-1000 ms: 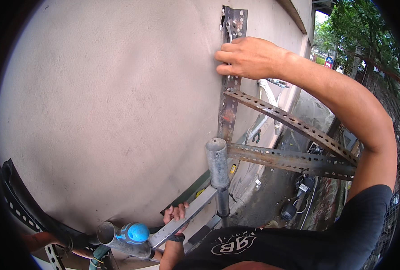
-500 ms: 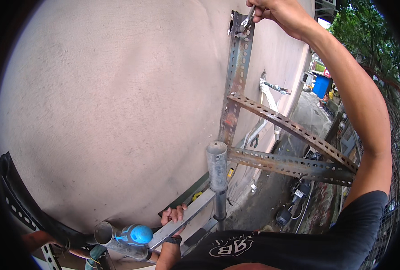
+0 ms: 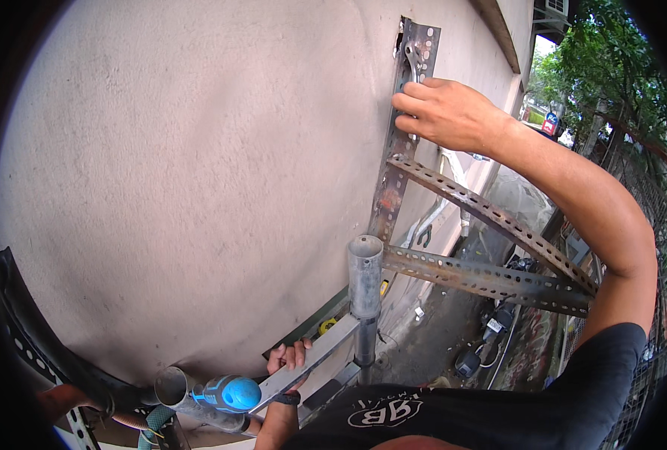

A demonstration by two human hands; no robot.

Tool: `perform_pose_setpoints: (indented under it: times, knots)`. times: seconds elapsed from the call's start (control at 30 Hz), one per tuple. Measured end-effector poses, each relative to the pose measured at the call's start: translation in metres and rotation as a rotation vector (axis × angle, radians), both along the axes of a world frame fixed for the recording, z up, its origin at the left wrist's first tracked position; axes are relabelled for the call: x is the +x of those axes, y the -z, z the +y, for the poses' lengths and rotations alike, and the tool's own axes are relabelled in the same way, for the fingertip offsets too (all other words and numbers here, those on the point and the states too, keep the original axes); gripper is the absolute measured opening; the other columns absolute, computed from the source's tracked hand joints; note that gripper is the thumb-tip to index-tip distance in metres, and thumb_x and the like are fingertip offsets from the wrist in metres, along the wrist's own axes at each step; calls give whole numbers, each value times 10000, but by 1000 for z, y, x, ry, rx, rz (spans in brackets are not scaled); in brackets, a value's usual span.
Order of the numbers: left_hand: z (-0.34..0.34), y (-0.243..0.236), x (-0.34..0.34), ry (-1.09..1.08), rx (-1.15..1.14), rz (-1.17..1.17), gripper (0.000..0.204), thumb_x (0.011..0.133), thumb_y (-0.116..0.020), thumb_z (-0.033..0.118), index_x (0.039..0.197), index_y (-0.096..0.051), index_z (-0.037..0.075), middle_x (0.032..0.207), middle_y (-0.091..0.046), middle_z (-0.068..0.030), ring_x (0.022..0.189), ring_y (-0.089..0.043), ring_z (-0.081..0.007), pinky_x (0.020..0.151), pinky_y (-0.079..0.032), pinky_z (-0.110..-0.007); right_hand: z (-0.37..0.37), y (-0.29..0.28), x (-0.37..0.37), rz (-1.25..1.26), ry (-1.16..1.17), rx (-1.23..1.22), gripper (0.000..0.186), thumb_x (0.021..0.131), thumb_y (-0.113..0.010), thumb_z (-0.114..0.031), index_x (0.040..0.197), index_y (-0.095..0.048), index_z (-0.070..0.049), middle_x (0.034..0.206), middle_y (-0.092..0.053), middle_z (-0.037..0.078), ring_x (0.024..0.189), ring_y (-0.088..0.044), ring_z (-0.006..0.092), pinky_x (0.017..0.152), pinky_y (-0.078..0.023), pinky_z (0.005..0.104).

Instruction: The person uses a wrench to tighten bolts on a metal bracket attached to an exterior wall while standing on a ladder.

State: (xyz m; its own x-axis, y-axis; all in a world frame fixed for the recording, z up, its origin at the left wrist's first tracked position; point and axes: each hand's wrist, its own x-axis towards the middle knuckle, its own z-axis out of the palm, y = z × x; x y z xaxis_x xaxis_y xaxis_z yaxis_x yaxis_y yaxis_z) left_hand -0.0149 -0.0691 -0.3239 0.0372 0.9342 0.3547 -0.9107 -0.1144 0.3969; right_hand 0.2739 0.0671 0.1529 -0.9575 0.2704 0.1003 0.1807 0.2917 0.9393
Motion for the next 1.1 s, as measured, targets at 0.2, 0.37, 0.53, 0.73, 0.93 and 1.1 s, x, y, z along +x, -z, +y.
perform_pose_setpoints:
  times: [0.2, 0.37, 0.53, 0.73, 0.93, 1.1]
  knots:
    - [-4, -7, -2, -56, 0, 1, 567, 1039, -396, 253, 509, -573, 159, 493, -500, 20, 673, -518, -146, 973, -387, -362, -55, -22, -24, 334, -157, -106, 130, 905, -606, -58, 1009, -532, -79, 990, -544, 92, 925, -637, 237, 752, -576, 382]
    - [5, 20, -8, 39, 73, -39, 545, 1019, -402, 304, 521, -555, 145, 597, -553, -60, 855, -529, -207, 995, -369, -384, -44, -87, -17, 1136, -337, -743, 99, 1009, -583, -63, 1063, -504, -35, 916, -587, 76, 698, -605, 156, 658, -553, 305]
    - [3, 12, -6, -1, 63, 3, 551, 1026, -398, 308, 525, -553, 140, 605, -561, -66, 857, -529, -209, 998, -369, -390, -14, -111, -8, 1362, -357, -1009, 90, 1004, -580, -48, 1060, -509, -50, 936, -584, 84, 720, -605, 169, 663, -568, 330]
    - [-3, -4, -2, -52, -29, 33, 559, 1036, -425, 275, 512, -572, 148, 497, -482, 12, 700, -522, -157, 993, -397, -362, -2, -118, -14, 1519, -361, -1151, 78, 1006, -565, -33, 1070, -521, -41, 943, -594, 93, 731, -615, 187, 667, -593, 356]
    - [-7, -15, 0, -48, -52, 26, 562, 1039, -413, 260, 510, -567, 150, 495, -483, 11, 690, -517, -152, 979, -395, -363, 7, -125, -10, 1504, -298, -1219, 59, 1012, -565, -41, 1063, -535, -38, 932, -607, 89, 726, -618, 172, 657, -595, 349]
    - [-4, -8, 0, -51, -37, 20, 562, 1039, -409, 257, 509, -562, 150, 493, -481, 12, 680, -510, -151, 975, -390, -362, -11, -112, -31, 1436, -177, -1155, 39, 1035, -540, -69, 1037, -529, -31, 853, -597, 79, 701, -611, 161, 659, -583, 332]
